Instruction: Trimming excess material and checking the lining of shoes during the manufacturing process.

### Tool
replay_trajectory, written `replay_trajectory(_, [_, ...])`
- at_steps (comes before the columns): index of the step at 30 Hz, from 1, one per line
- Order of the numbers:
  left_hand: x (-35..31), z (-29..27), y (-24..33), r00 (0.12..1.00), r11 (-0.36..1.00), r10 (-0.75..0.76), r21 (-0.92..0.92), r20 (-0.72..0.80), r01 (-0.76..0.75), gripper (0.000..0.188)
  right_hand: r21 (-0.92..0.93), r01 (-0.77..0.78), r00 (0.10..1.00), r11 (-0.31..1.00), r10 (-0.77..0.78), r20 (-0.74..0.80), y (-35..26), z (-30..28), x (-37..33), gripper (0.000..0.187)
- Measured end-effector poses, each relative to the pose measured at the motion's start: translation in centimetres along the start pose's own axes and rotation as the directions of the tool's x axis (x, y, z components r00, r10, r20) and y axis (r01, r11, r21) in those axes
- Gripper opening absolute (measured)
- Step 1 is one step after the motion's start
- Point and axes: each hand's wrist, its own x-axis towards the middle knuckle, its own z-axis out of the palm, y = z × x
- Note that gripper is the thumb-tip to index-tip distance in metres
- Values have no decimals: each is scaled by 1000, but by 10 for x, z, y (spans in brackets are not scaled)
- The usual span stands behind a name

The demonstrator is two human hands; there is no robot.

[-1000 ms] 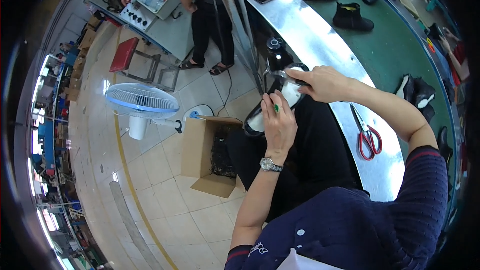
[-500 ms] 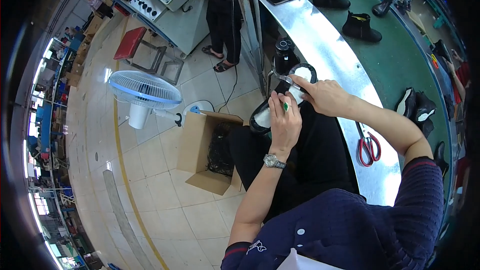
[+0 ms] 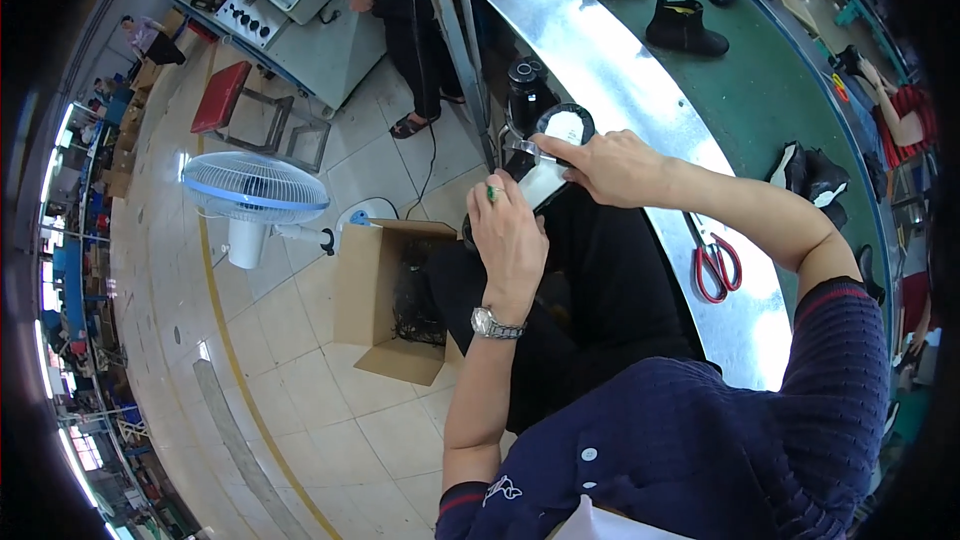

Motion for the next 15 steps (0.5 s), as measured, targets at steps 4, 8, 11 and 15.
replay_trajectory(4, [-13, 17, -1, 1000, 1000, 21, 20, -21, -21, 68, 2, 33, 998, 999, -32, -53, -14, -11, -1, 63])
replay_trajectory(8, [-18, 32, -4, 993, 955, 102, 284, -53, -83, 62, 196, 5, 953, 981, 55, -297, -25, 4, -3, 64])
replay_trajectory(11, [-18, 38, -3, 985, 958, 119, 277, -129, -79, 60, -53, 111, 992, 992, -114, -51, -7, 12, 5, 69])
replay_trajectory(15, [-24, 40, -10, 964, 976, 126, 205, -236, -77, 59, 213, 10, 977, 977, 35, -209, -39, -7, -1, 68])
